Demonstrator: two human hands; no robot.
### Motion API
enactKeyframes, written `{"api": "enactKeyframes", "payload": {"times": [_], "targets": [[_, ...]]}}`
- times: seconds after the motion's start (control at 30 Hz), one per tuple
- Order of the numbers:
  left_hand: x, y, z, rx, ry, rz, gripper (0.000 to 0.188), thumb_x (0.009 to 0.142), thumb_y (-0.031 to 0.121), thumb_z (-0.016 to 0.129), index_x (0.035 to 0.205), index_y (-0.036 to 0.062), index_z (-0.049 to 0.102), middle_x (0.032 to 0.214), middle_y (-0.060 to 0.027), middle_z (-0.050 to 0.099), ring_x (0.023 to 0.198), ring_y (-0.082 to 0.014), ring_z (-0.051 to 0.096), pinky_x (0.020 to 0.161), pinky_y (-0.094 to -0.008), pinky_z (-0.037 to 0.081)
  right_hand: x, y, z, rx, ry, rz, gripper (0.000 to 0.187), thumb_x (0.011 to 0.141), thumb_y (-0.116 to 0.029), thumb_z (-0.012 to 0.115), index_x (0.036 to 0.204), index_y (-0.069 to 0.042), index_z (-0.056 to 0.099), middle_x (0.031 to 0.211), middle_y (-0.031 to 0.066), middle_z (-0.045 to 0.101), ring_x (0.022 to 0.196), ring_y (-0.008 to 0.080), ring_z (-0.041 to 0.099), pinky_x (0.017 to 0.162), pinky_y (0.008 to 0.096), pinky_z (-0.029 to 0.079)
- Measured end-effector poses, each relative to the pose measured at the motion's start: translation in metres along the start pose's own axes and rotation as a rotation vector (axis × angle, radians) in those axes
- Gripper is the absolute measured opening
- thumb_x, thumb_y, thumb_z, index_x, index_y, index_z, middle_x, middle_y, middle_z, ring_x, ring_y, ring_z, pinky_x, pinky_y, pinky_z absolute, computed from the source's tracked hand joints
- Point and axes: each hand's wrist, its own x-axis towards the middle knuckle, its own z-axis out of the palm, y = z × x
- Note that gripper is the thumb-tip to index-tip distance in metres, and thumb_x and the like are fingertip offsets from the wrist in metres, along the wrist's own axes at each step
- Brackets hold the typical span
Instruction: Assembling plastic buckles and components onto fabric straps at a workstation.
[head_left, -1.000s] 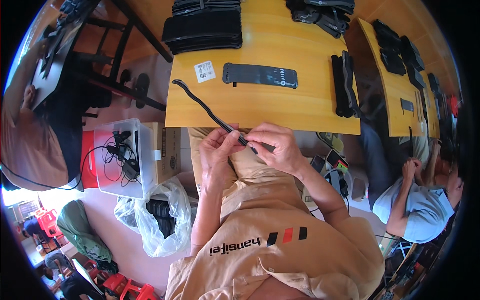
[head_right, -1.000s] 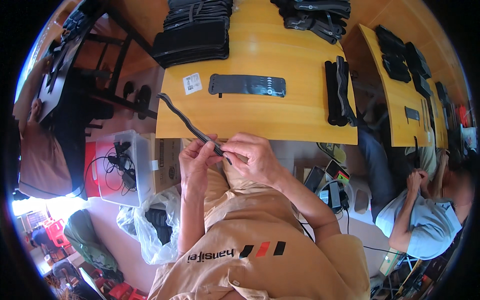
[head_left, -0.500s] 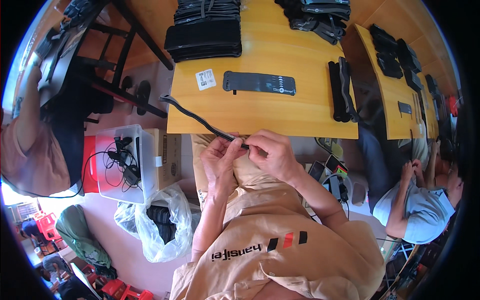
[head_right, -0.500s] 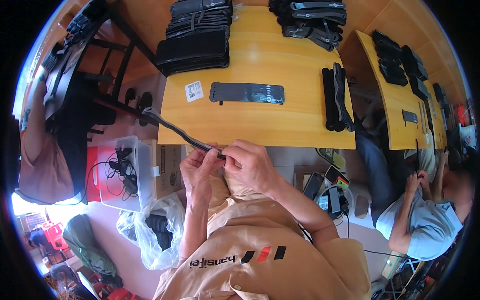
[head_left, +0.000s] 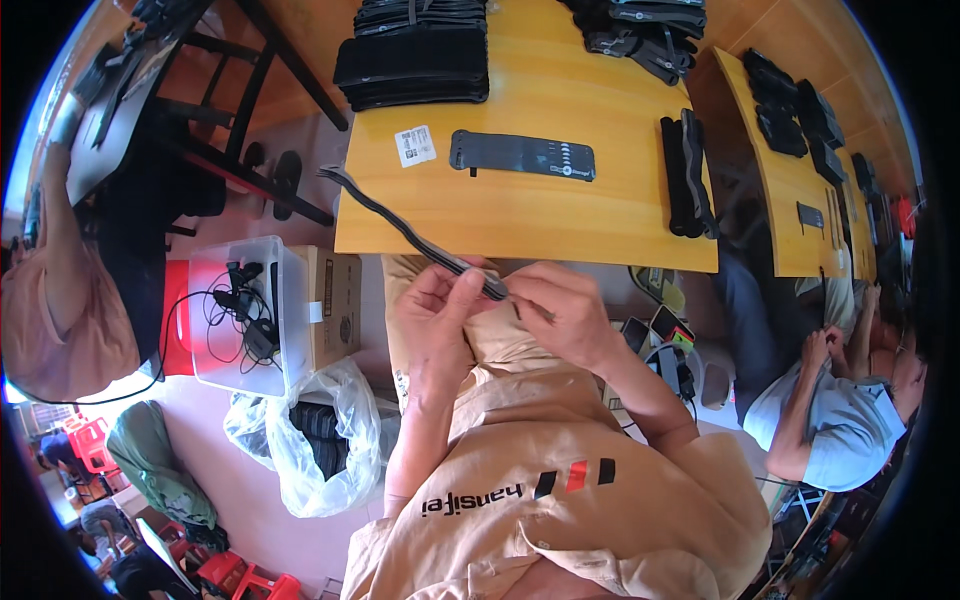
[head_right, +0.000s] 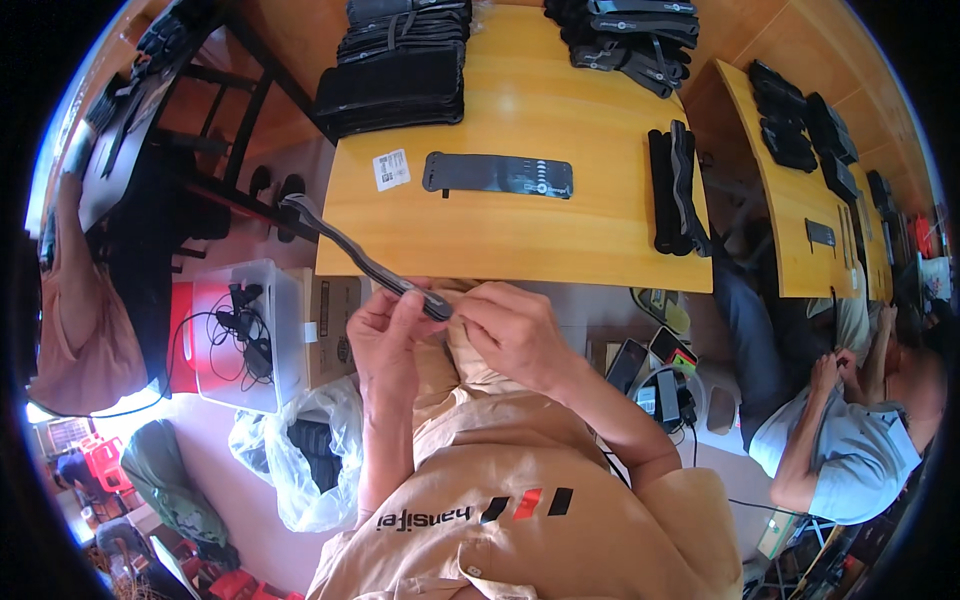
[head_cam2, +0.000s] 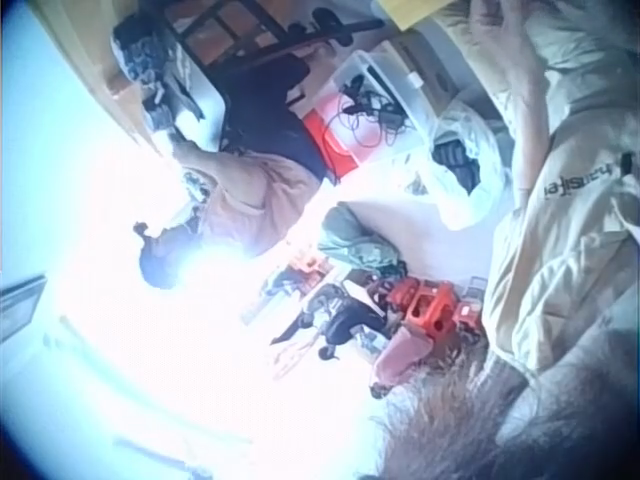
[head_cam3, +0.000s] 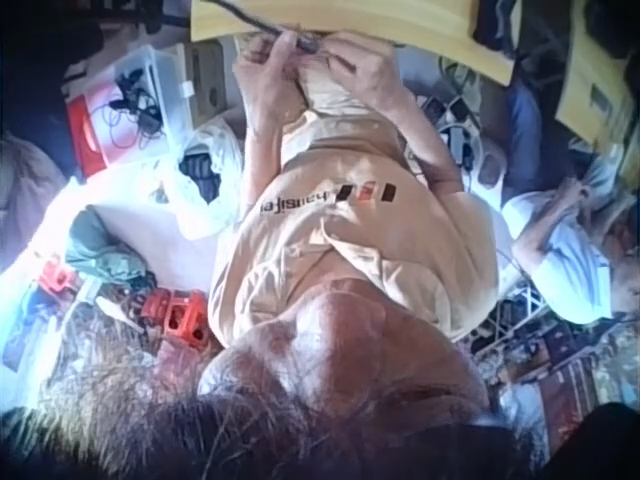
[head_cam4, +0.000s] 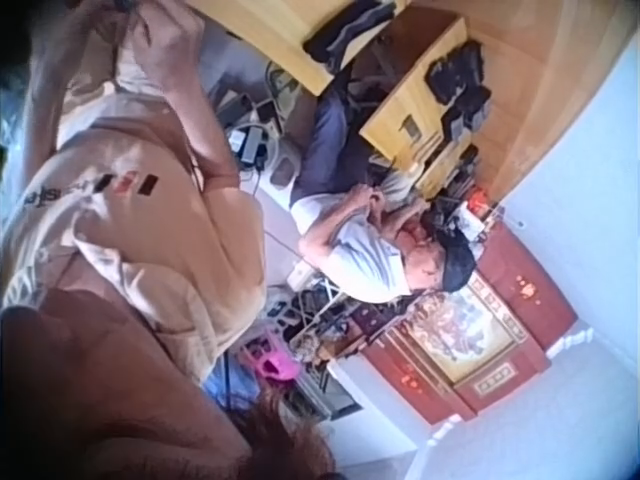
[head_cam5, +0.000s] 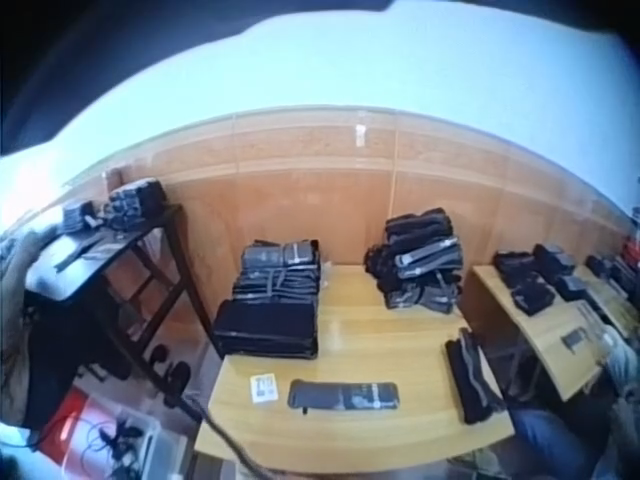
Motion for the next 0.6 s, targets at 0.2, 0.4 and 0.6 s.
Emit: {"api": "enactKeyframes", "payload": {"times": [0.2, 0.4, 0.6], "targets": [[0.005, 0.002, -0.003, 0.035, 0.018, 0.003, 0.015, 0.081, 0.009, 0.066, 0.089, -0.0032, 0.062, 0.08, -0.0069, 0.063, 0.068, -0.0083, 0.059, 0.06, -0.0205, 0.053, 0.007, -0.007, -0.014, 0.133, 0.013, 0.084, 0.021, 0.068, 0.01, 0.063, 0.088, 0.002, 0.065, 0.082, 0.0128, 0.063, 0.067, 0.0228, 0.063, 0.058, 0.0281, 0.049], [0.003, -0.004, -0.001, 0.104, 0.016, 0.015, 0.018, 0.081, 0.009, 0.066, 0.091, -0.0047, 0.061, 0.081, -0.0076, 0.063, 0.07, -0.0101, 0.06, 0.062, -0.0212, 0.053, 0.006, -0.006, -0.009, 0.092, -0.009, -0.001, 0.018, 0.067, 0.009, 0.064, 0.084, 0.002, 0.064, 0.079, 0.0132, 0.063, 0.066, 0.0244, 0.062, 0.058, 0.0282, 0.049], [0.003, -0.007, 0.001, 0.134, 0.034, -0.003, 0.018, 0.081, 0.009, 0.066, 0.091, -0.0056, 0.06, 0.079, -0.009, 0.062, 0.069, -0.0111, 0.06, 0.063, -0.022, 0.053, 0.007, -0.004, -0.003, -0.085, 0.056, -0.122, 0.02, 0.064, 0.011, 0.061, 0.082, 0.003, 0.063, 0.076, 0.0128, 0.062, 0.065, 0.0255, 0.061, 0.056, 0.03, 0.05]]}}
